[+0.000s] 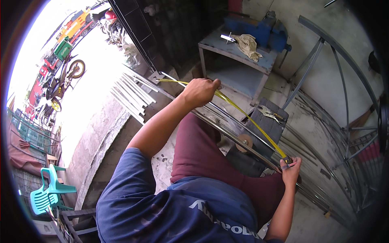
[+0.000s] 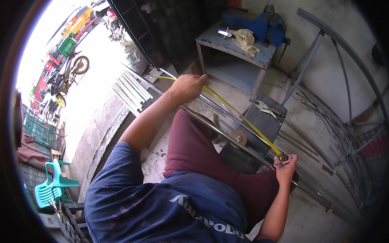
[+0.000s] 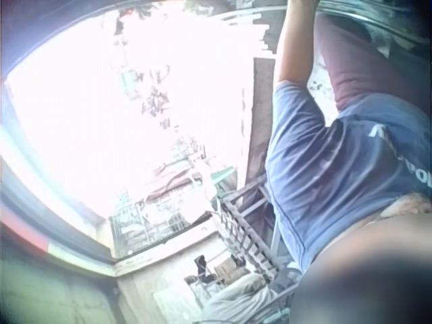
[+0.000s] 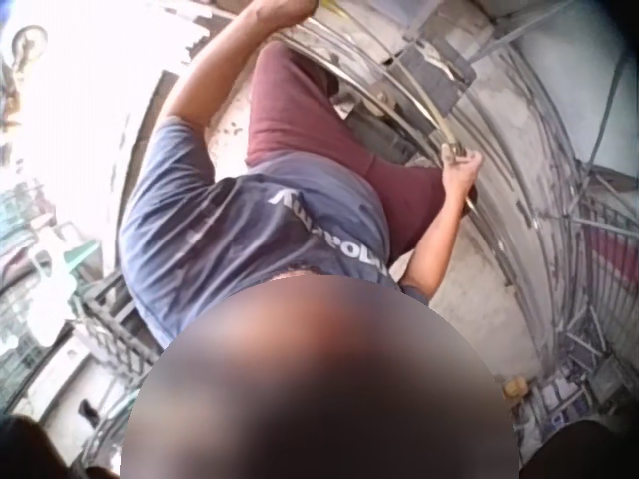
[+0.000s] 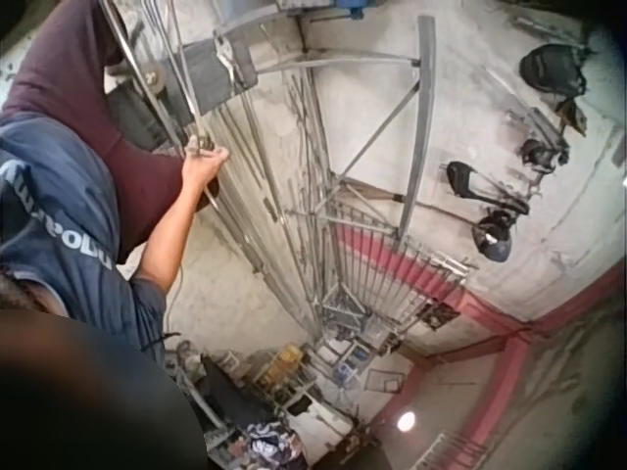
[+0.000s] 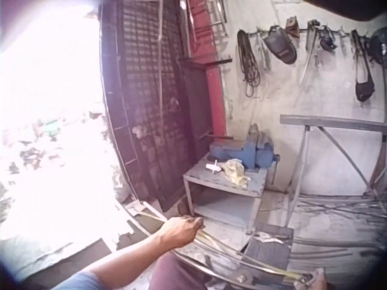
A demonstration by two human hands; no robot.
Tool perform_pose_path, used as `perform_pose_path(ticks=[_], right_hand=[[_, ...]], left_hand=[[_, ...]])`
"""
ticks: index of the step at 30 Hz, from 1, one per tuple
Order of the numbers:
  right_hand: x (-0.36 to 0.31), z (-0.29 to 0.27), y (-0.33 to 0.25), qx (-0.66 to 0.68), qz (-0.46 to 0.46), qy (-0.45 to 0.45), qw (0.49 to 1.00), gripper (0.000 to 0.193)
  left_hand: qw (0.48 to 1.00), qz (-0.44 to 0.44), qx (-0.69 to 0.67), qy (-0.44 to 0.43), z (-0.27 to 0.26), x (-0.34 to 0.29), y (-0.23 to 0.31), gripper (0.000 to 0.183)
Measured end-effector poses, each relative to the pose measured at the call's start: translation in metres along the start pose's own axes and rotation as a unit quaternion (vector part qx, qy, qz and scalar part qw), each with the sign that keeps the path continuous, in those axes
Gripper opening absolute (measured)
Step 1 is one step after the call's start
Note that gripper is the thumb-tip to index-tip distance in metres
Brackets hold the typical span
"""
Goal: The person measures metal rods with a tape measure and marks them with a marker, then cuts the marked rods using an angle grinder.
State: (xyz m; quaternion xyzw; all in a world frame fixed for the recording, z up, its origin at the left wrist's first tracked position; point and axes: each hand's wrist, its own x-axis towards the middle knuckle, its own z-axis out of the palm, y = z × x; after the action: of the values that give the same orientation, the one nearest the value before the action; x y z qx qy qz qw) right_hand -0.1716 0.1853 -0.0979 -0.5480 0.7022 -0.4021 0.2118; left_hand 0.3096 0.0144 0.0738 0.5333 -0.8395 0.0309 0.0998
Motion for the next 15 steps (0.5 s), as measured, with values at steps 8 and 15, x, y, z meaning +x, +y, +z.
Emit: perform_pose_path(ticks=[8, 15], right_hand=[[0.013, 0.026, -0.069, -0.020, -0.033, -0.043, 0.998, 0.065], [0.035, -0.006, -0.083, -0.083, -0.048, 0.011, 0.995, 0.068]], left_hand=[[0.968, 0.251, -0.026, -0.015, 0.041, 0.000, 0.112, 0.015], [0.977, 0.207, 0.048, 0.005, 0.014, 0.004, 0.064, 0.016]])
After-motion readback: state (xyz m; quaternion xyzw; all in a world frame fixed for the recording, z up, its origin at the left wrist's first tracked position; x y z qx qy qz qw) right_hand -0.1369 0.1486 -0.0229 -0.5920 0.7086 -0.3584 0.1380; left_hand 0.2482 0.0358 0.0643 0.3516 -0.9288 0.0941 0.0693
